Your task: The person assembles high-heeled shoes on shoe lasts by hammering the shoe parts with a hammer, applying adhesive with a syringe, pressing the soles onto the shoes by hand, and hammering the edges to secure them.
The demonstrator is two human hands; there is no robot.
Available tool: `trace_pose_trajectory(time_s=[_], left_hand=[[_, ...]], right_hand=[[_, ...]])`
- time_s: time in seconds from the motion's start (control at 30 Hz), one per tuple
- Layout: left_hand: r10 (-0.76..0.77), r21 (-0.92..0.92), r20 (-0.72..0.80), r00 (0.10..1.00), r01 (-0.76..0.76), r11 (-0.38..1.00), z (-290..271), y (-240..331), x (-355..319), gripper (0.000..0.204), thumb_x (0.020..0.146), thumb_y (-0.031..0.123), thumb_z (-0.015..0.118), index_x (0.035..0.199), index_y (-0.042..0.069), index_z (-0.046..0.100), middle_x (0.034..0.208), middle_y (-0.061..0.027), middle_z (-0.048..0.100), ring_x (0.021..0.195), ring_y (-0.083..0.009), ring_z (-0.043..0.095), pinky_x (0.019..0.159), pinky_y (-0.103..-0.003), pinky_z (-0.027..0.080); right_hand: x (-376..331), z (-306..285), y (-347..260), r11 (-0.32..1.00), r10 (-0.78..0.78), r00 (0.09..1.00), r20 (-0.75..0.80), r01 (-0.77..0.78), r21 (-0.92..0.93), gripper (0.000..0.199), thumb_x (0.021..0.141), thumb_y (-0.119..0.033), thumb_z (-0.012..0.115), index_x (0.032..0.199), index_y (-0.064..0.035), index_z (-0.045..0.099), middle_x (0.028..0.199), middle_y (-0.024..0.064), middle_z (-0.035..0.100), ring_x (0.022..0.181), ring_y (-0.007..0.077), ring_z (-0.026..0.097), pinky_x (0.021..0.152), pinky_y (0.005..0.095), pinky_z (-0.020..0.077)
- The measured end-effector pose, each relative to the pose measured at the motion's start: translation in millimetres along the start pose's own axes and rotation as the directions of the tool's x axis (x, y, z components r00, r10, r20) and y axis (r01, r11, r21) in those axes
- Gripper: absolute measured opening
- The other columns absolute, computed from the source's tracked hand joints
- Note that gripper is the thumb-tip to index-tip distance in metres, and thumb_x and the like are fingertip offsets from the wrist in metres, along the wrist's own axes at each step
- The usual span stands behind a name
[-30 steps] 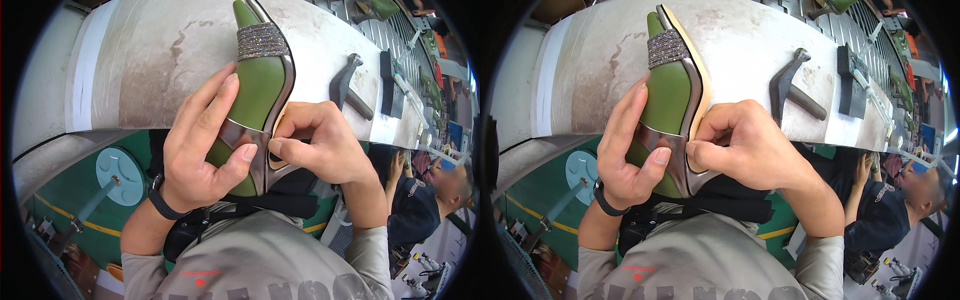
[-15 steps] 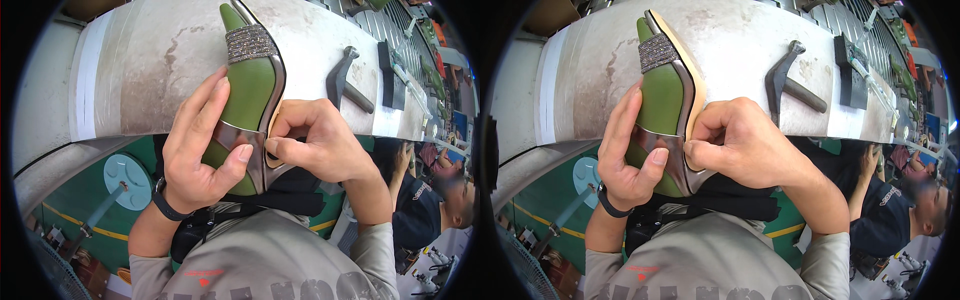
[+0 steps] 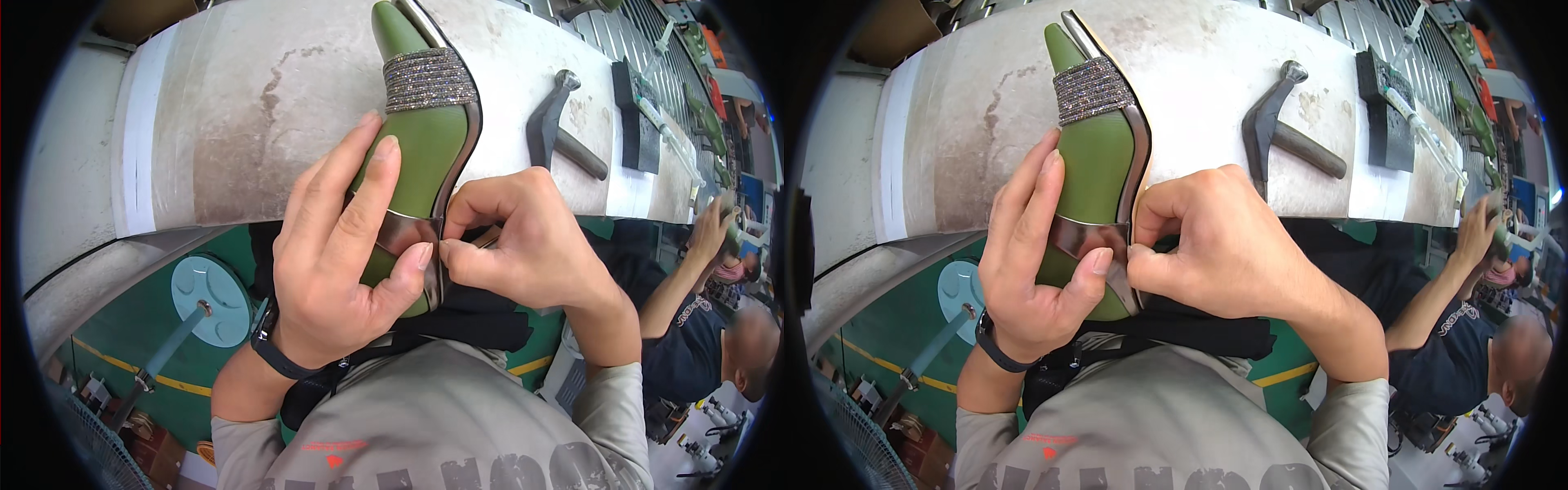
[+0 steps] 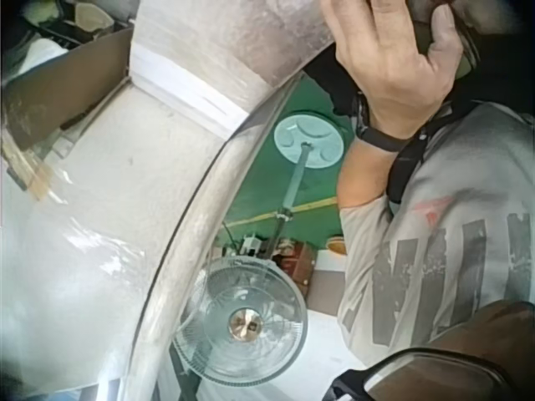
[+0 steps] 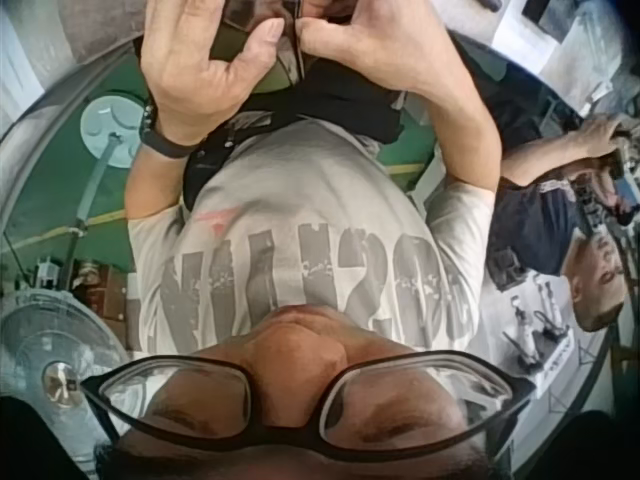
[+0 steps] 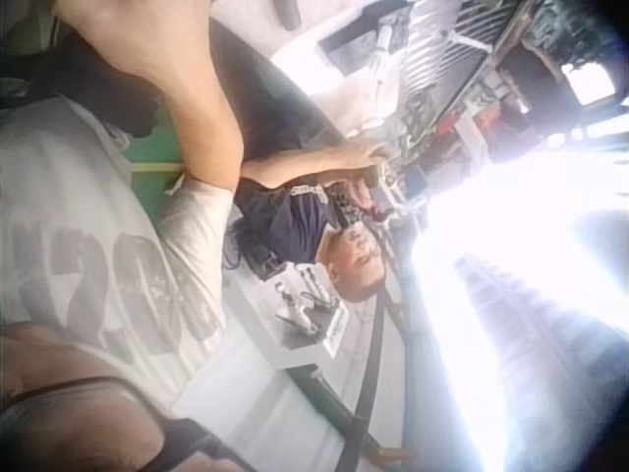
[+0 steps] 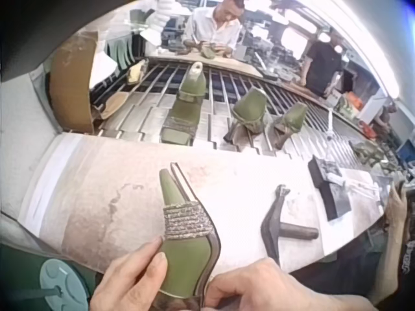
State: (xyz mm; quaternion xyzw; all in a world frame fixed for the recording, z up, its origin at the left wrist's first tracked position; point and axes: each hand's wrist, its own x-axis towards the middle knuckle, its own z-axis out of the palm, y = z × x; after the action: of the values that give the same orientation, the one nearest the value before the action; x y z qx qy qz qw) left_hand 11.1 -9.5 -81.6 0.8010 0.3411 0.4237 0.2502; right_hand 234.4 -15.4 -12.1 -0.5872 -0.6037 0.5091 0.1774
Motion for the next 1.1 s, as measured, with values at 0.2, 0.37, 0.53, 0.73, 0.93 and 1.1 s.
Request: trace_pose_trajectory(time_s=[0.2,0.37,0.53,0.73,0.93,1.1], left_hand=[[0.018,0.021,0.014,1.000,-0.018,1.000,-1,2,3,0.072,0.092,0.018,0.076,0.155,-0.008,0.052,0.155,-0.0349,0.052,0.135,-0.0437,0.061,0.112,-0.047,0.050],[-0.007,0.032,0.025,1.000,0.006,0.999,-2,6,4,0.073,0.089,0.012,0.075,0.155,-0.009,0.052,0.155,-0.0338,0.054,0.136,-0.0438,0.061,0.114,-0.046,0.049],[-0.075,-0.001,0.048,0.996,0.076,0.997,-2,10,9,0.072,0.087,0.005,0.073,0.155,-0.009,0.052,0.155,-0.0312,0.055,0.140,-0.0420,0.059,0.117,-0.046,0.046],[-0.099,-0.017,0.041,0.994,0.100,0.995,-2,9,7,0.070,0.088,0.002,0.072,0.154,-0.009,0.051,0.156,-0.0303,0.054,0.142,-0.0410,0.058,0.119,-0.045,0.045],[-0.081,0.016,0.065,0.995,0.080,0.997,-4,10,9,0.070,0.089,0.006,0.072,0.154,-0.010,0.051,0.156,-0.0315,0.054,0.143,-0.0424,0.057,0.118,-0.047,0.046],[-0.041,0.013,0.066,0.997,0.040,0.999,-3,6,6,0.072,0.090,0.008,0.072,0.156,-0.009,0.049,0.156,-0.0332,0.052,0.143,-0.0439,0.056,0.117,-0.048,0.047]], right_hand=[[3,-4,-1,0.999,0.036,0.999,0.021,-0.035,-0.020,0.019,0.080,-0.013,0.071,0.074,0.0052,0.073,0.061,0.0157,0.067,0.052,0.0219,0.063,0.056,0.0361,0.0518],[4,-5,5,1.000,0.011,1.000,0.020,-0.011,-0.008,0.023,0.084,-0.014,0.067,0.076,0.0063,0.073,0.059,0.0153,0.065,0.052,0.0207,0.061,0.054,0.0361,0.0502],[5,-2,27,0.978,0.014,0.999,-0.045,-0.004,0.208,0.027,0.090,-0.016,0.066,0.077,0.0073,0.071,0.062,0.0128,0.065,0.061,0.0133,0.061,0.059,0.0329,0.0508],[-2,3,25,0.963,-0.058,0.997,-0.042,0.067,0.260,0.018,0.083,-0.011,0.074,0.079,0.0060,0.071,0.069,0.0095,0.072,0.068,0.0157,0.070,0.071,0.0325,0.0591],[-1,3,22,0.979,-0.055,0.997,-0.049,0.063,0.194,0.017,0.080,-0.012,0.074,0.079,0.0052,0.071,0.070,0.0157,0.072,0.067,0.0245,0.073,0.071,0.0357,0.0605],[2,-1,13,0.995,-0.036,0.999,-0.035,0.039,0.088,0.019,0.080,-0.014,0.071,0.077,0.0055,0.071,0.066,0.0188,0.069,0.060,0.0296,0.070,0.063,0.0387,0.0574]])
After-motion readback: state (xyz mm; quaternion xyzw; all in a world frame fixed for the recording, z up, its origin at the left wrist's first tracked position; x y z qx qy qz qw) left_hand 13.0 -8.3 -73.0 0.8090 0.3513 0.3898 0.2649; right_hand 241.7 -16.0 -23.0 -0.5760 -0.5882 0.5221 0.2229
